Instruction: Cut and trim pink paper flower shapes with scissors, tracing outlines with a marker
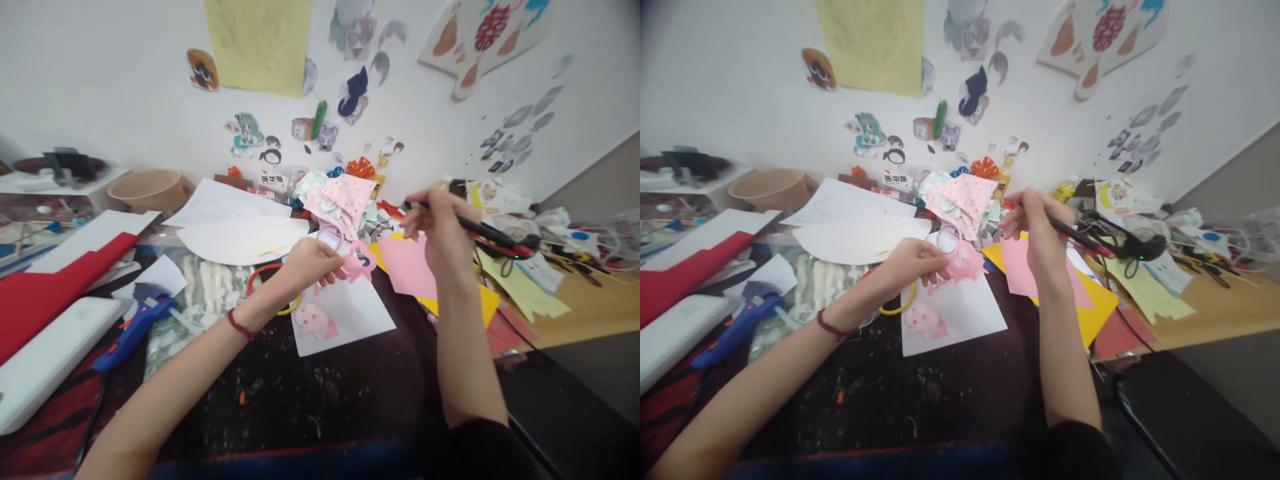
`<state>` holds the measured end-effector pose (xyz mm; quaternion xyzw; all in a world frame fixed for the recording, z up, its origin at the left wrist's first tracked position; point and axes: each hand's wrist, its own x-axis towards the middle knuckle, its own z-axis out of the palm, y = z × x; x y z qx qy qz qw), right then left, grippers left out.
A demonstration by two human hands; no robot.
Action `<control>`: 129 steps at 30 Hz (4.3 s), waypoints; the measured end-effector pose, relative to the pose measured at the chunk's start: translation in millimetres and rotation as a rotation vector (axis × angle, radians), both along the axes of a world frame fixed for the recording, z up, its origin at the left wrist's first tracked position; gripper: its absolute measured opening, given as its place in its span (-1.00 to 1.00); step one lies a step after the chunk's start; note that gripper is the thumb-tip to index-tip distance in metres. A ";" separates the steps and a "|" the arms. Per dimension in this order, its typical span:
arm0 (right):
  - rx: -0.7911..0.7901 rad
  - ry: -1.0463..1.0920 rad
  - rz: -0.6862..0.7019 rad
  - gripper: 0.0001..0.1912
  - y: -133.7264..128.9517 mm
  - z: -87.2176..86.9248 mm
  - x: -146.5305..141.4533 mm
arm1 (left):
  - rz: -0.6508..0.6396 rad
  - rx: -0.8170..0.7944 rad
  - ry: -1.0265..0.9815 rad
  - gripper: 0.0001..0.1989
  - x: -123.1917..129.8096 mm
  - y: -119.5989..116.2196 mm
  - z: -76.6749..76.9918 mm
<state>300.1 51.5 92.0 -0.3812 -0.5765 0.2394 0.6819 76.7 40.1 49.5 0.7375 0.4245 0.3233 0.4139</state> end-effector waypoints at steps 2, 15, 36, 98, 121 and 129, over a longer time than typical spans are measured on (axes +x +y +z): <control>-0.130 -0.058 0.030 -0.62 -11.4 -22.1 3.4 | -0.005 0.050 0.141 -0.69 8.9 -1.7 -17.0; -0.408 -0.123 0.203 -0.66 -33.6 -122.2 -18.9 | -0.095 0.863 0.804 -0.78 -3.1 -71.9 -60.4; -0.649 -0.171 0.230 -0.61 -33.3 -141.6 -53.3 | -0.097 1.140 0.860 -0.62 -5.9 -89.4 -103.6; 0.010 -1.270 0.235 -0.62 -35.8 -142.2 -14.3 | 0.207 0.652 0.480 -0.96 0.9 -33.7 -78.3; -0.054 -1.179 0.262 -0.56 -35.7 -144.1 -13.7 | 0.279 0.531 0.393 -0.94 -1.1 -34.8 -68.7; -0.047 -1.097 0.279 -0.69 -37.7 -146.0 -23.9 | 0.202 0.574 0.449 -0.94 -4.3 -32.3 -75.8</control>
